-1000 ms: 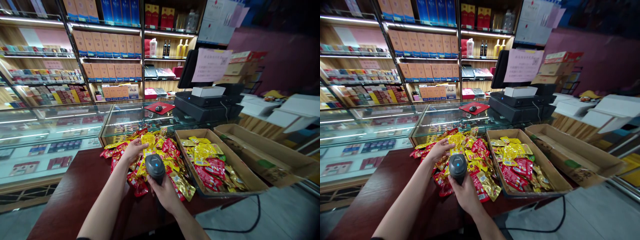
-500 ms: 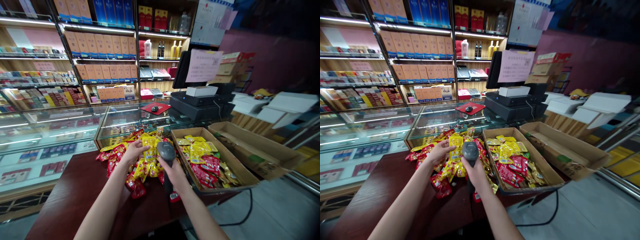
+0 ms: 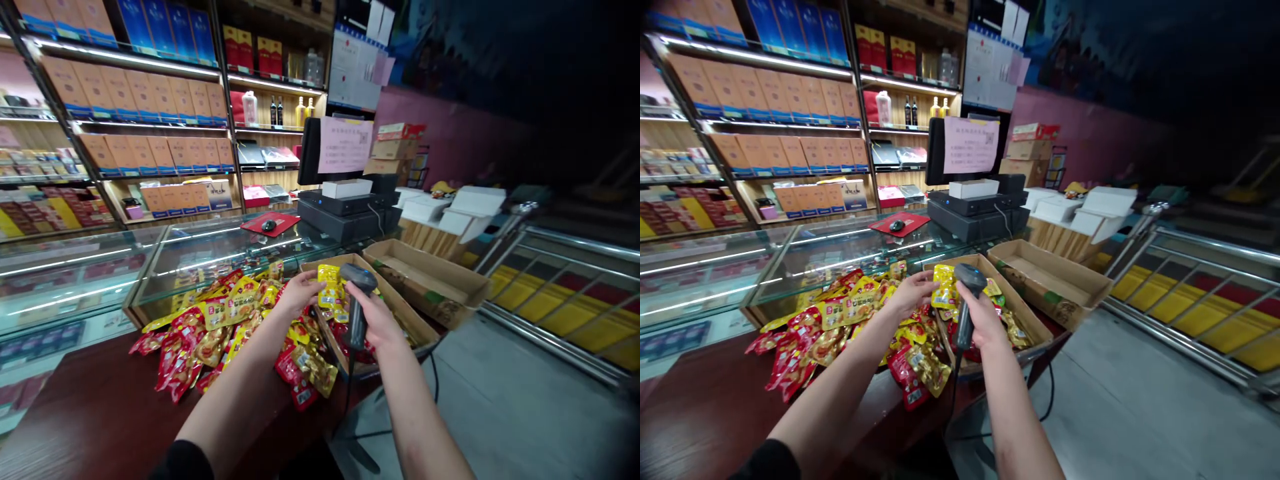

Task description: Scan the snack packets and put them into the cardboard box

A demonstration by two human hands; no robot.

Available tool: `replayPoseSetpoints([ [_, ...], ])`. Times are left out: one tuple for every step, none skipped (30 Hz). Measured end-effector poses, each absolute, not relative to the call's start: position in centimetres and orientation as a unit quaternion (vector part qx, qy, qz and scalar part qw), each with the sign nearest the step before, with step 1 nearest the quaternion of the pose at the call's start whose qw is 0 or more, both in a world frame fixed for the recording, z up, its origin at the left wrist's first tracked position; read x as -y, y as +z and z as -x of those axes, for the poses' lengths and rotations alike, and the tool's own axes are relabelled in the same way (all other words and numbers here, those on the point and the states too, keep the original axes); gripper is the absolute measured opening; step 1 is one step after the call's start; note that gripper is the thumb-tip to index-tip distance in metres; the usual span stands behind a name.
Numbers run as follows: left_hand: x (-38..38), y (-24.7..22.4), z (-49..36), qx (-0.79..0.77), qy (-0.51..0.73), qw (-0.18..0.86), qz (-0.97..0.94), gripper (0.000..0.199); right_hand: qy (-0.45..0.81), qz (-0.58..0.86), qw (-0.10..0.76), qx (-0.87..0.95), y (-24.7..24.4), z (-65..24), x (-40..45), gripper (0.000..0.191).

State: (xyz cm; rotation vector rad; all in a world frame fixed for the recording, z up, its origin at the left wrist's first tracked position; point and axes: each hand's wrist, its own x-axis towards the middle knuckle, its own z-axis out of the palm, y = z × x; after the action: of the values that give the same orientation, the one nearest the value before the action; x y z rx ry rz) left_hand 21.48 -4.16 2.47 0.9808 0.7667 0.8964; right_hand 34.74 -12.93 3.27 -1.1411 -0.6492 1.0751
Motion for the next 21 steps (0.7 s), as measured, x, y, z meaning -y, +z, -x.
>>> replayPoseSetpoints([
  [4.3, 2.4, -22.8, -0.349, 0.397, 0.721, -0.449, 0.076, 0.466, 0.511, 0.668, 0.274, 3.3, -35.8, 13.3, 0.044],
  [4.3, 2.3, -24.1, -0.352, 0.386, 0.718, -0.460, 0.082, 0.455, 0.517, 0.674, 0.265, 3.3, -36.8, 13.7, 0.045],
  [4.4, 2.1, -25.2, -0.356, 0.375, 0.713, -0.475, 0.086, 0.442, 0.523, 0.680, 0.261, 3.3, -37.6, 14.1, 0.045],
  [4.5, 1.8, -26.2, -0.362, 0.364, 0.703, -0.492, 0.088, 0.428, 0.526, 0.687, 0.260, 3.3, -38.3, 14.4, 0.045],
  [4.6, 1.6, -26.9, -0.369, 0.355, 0.691, -0.510, 0.089, 0.414, 0.528, 0.694, 0.262, 3.3, -38.9, 14.7, 0.046],
  [4.6, 1.4, -27.3, -0.376, 0.350, 0.678, -0.526, 0.088, 0.402, 0.529, 0.699, 0.266, 3.3, -39.3, 14.9, 0.046],
  [4.6, 1.2, -27.4, -0.379, 0.347, 0.668, -0.539, 0.086, 0.393, 0.530, 0.701, 0.271, 3.3, -39.5, 15.1, 0.046],
  [4.6, 1.0, -27.2, -0.379, 0.346, 0.659, -0.550, 0.081, 0.388, 0.534, 0.699, 0.275, 3.3, -39.5, 15.2, 0.046],
  [4.6, 0.9, -26.7, -0.378, 0.350, 0.650, -0.559, 0.076, 0.384, 0.537, 0.697, 0.279, 3.3, -39.3, 15.2, 0.046],
  [4.6, 0.8, -25.8, -0.375, 0.358, 0.639, -0.569, 0.069, 0.383, 0.541, 0.693, 0.283, 3.3, -38.9, 15.2, 0.046],
  [4.6, 0.8, -24.5, -0.372, 0.368, 0.627, -0.577, 0.062, 0.385, 0.542, 0.689, 0.288, 3.3, -38.4, 15.2, 0.046],
  [4.5, 0.7, -23.0, -0.372, 0.381, 0.610, -0.587, 0.055, 0.393, 0.538, 0.686, 0.292, 3.3, -37.7, 15.1, 0.046],
  [4.5, 0.6, -21.2, -0.379, 0.394, 0.588, -0.597, 0.048, 0.407, 0.528, 0.683, 0.299, 3.3, -36.8, 14.9, 0.046],
  [4.4, 0.5, -19.2, -0.389, 0.403, 0.566, -0.605, 0.043, 0.426, 0.513, 0.679, 0.306, 3.2, -35.8, 14.7, 0.045],
  [4.3, 0.3, -17.0, -0.407, 0.415, 0.538, -0.611, 0.041, 0.451, 0.496, 0.673, 0.312, 3.1, -34.6, 14.4, 0.044],
  [4.2, 0.1, -14.8, -0.426, 0.429, 0.504, -0.617, 0.039, 0.477, 0.477, 0.666, 0.318, 2.9, -33.4, 14.1, 0.042],
  [4.1, -0.2, -12.5, -0.454, 0.438, 0.464, -0.622, 0.038, 0.504, 0.459, 0.657, 0.323, 2.6, -32.1, 13.8, 0.041],
  [4.0, -0.5, -10.4, -0.491, 0.441, 0.419, -0.624, 0.037, 0.530, 0.444, 0.645, 0.325, 2.3, -30.7, 13.4, 0.039],
  [3.9, -0.8, -8.3, -0.523, 0.441, 0.377, -0.625, 0.036, 0.553, 0.434, 0.633, 0.326, 2.0, -29.3, 13.1, 0.038],
  [3.8, -1.2, -6.5, -0.550, 0.443, 0.335, -0.623, 0.036, 0.572, 0.426, 0.620, 0.327, 1.5, -28.0, 12.7, 0.038],
  [3.7, -1.7, -5.0, -0.576, 0.444, 0.300, -0.617, 0.035, 0.589, 0.421, 0.606, 0.330, 1.1, -26.6, 12.4, 0.038],
])
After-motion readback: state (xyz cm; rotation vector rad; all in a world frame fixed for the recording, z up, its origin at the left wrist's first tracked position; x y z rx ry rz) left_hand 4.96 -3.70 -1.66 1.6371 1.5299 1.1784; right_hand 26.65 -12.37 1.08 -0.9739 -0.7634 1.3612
